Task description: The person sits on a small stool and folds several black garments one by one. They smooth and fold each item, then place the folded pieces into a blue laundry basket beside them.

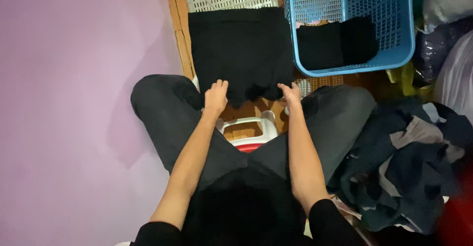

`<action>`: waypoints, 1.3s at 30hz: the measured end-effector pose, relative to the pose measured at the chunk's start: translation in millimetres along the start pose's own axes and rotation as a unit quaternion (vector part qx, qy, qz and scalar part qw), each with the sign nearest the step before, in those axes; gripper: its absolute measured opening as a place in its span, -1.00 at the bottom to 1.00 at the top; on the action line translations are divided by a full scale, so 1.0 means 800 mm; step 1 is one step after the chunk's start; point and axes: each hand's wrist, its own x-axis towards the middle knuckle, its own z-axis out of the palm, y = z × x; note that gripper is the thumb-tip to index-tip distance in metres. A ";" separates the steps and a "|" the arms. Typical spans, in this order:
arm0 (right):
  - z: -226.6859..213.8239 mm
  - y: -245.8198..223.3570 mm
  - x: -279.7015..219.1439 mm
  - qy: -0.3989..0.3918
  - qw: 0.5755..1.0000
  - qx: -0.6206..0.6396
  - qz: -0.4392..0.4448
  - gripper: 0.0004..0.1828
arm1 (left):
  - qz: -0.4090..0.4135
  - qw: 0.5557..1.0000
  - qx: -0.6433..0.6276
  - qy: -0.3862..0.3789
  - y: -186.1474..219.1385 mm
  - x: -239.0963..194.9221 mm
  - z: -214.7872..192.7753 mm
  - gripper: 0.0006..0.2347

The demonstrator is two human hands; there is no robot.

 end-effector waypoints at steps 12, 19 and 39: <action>0.018 0.020 0.010 0.106 0.967 -0.020 -0.233 -0.62 | -0.051 0.998 -0.020 -0.018 0.033 0.038 -0.039 -0.77; 0.023 0.028 0.011 0.079 0.950 0.000 -0.302 -0.72 | 0.071 0.983 -0.146 0.085 0.116 0.192 -0.042 -0.94; 0.059 -0.035 0.001 0.059 0.963 0.059 -0.255 -0.73 | 0.157 0.979 -0.129 -0.003 0.131 0.362 -0.003 -0.83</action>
